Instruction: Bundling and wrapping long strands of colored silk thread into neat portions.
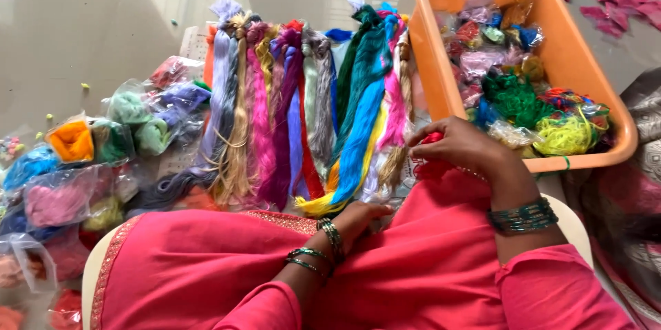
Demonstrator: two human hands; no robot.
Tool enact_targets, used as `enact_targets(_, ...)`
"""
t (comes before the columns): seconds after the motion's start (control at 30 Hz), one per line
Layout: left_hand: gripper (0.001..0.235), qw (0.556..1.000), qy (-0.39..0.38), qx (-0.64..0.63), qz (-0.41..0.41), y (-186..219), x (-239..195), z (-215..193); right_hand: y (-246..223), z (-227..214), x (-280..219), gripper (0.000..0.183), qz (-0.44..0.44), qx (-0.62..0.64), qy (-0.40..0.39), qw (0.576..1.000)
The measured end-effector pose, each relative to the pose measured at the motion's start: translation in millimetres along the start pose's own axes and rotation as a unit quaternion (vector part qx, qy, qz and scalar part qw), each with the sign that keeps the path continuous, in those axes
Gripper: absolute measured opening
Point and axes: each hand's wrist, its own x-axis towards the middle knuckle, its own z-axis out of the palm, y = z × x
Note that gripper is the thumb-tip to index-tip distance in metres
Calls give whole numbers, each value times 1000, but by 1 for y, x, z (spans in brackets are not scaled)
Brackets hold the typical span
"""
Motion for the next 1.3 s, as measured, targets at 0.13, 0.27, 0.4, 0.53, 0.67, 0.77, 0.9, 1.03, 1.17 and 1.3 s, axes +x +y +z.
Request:
enact_targets(0.13,31,982,-7,-169,-81,34,-36,-6,-15,8,-8,31,-8,13,-6,1000)
enact_targets(0.27,36,997,38,-51,33,69,-78,-37,-2,3,-2,29,-17,17,10,1000)
enact_targets(0.4,30,982,136,-63,110,98,-133,-52,-7,14,-4,28,-63,-109,29,992)
enact_targets(0.53,23,956,176,-93,216,98,-151,-62,-32,44,-27,30,-117,-175,44,976)
enact_targets(0.67,24,933,200,-130,269,83,-133,-72,-29,52,-32,32,-136,-178,30,974)
enact_targets(0.77,30,928,187,-155,283,71,-111,-79,-15,39,-22,32,-99,-240,42,965)
enact_targets(0.9,29,922,200,-129,306,53,-87,-80,3,9,-12,35,-18,-241,98,965)
enact_targets(1.03,24,932,173,-189,258,58,-92,-64,-2,-3,-23,36,14,-138,123,983)
enact_targets(1.17,36,934,158,-231,221,73,-104,-58,-2,7,-21,35,-4,-115,82,990)
enact_targets(1.3,57,935,145,-211,246,86,-114,-54,-3,37,-16,37,-61,-95,-53,992)
